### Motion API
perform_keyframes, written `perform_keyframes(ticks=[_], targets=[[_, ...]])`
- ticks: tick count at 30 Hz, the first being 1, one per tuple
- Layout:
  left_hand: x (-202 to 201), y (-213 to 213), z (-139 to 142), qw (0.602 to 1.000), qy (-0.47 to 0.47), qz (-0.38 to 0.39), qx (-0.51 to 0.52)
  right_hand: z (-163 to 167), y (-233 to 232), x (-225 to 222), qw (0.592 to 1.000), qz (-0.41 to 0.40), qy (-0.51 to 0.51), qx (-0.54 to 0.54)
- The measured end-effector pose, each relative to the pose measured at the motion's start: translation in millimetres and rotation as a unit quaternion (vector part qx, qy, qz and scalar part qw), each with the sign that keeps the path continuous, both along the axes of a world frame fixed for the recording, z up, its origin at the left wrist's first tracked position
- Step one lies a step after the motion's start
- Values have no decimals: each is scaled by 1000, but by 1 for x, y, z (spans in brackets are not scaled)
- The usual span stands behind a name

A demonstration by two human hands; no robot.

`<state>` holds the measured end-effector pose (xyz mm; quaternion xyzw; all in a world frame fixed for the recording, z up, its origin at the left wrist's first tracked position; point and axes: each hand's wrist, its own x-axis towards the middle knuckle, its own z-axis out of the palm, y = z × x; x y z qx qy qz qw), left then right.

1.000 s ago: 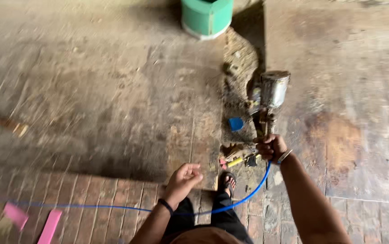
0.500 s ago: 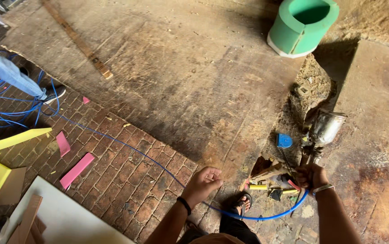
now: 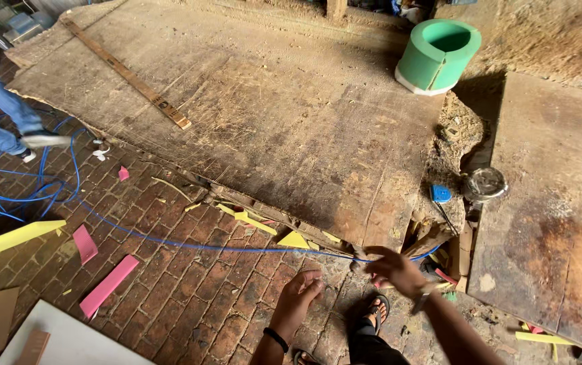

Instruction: The person fits a large yellow foam sheet onto a curved wooden chair frame, using a pneumatic spray gun to apply adhesive to the foam and frame. They repeatedly adjust and press the foam into place, handling smaller foam scraps and a pink foam sheet nearby.

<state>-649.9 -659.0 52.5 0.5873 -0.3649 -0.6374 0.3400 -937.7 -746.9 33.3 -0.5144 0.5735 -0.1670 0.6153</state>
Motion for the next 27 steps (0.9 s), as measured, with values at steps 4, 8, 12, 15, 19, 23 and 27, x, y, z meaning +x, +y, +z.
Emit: perform_keyframes(ticks=[4, 8, 12, 15, 19, 23, 27], targets=[[17, 8, 22, 992, -42, 24, -114, 56, 34, 98, 989, 83, 18, -119], [46, 16, 34, 990, -42, 78, -106, 84, 40, 133, 979, 94, 37, -179], [68, 18, 33, 987, 53, 124, -92, 94, 9, 119, 989, -17, -65, -132], [71, 4, 37, 989, 48, 115, -74, 113, -24, 89, 963, -134, -217, -89], [57, -36, 50, 991, 32, 49, -120, 148, -65, 50, 872, -164, -447, -112], [29, -94, 55, 992, 20, -10, -128, 165, -109, 30, 817, -169, -538, -120], [-18, -173, 34, 986, 8, -39, -160, 169, -179, -5, 817, -163, -539, -121]])
